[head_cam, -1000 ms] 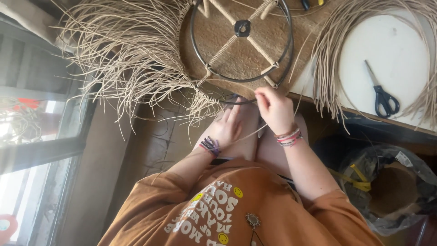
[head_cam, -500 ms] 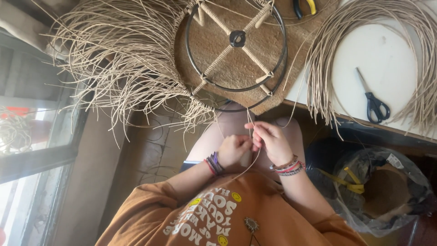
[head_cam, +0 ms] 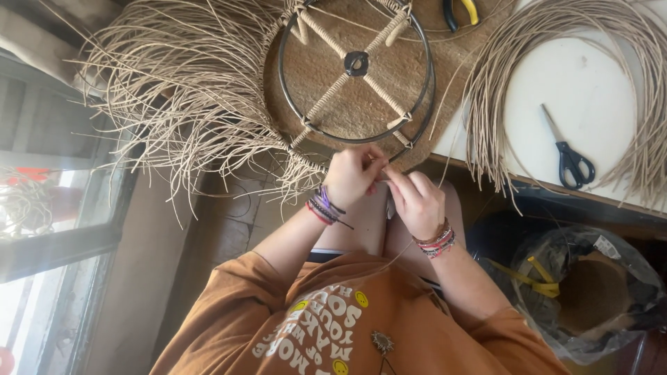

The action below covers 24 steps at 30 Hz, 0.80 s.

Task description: The person weaves thin natural fibers around a circular metal frame, repeatedly threading and pulling strands through existing loops to build up a dense woven layer. The person works by hand, handling the fibers and frame directly without tools.

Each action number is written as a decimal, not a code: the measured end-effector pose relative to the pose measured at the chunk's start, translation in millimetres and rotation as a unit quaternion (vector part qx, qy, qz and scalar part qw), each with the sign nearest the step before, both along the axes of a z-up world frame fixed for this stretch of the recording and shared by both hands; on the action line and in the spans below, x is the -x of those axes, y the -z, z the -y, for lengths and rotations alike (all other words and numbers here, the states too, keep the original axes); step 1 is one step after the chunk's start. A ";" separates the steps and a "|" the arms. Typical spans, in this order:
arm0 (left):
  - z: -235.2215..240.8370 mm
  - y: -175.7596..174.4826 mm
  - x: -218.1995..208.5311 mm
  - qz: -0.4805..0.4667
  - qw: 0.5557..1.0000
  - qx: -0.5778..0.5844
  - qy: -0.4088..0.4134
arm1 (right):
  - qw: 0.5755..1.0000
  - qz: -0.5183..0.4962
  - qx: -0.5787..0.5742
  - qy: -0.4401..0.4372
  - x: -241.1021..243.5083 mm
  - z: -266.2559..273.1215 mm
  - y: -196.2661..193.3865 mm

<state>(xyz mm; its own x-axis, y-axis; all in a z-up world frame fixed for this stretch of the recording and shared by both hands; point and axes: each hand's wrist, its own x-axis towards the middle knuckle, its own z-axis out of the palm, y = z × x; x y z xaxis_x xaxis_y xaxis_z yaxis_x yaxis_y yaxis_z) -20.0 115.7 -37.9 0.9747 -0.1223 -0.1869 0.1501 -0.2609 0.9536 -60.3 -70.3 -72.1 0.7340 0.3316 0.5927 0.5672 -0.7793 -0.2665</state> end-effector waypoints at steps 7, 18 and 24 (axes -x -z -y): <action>-41.9 -35.6 13.6 -0.188 0.936 0.294 -0.034 | 0.943 -0.288 -0.162 -0.037 -2.0 -9.5 -47.0; -48.3 -6.7 81.3 0.345 0.918 -0.147 0.131 | 0.590 -0.570 -0.570 -0.047 -0.9 -9.1 -12.0; -44.5 10.9 66.7 0.411 0.883 -0.196 0.115 | 0.593 -0.568 -0.569 -0.047 5.7 -15.9 -4.1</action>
<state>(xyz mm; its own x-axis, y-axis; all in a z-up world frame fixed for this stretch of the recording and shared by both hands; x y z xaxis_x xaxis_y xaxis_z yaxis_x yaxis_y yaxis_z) -86.7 160.2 -48.8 0.7588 -0.4178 0.4997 -0.6503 -0.5285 0.5457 -66.0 -54.4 -68.0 0.8838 0.2630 -0.3869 -0.4551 0.2917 -0.8413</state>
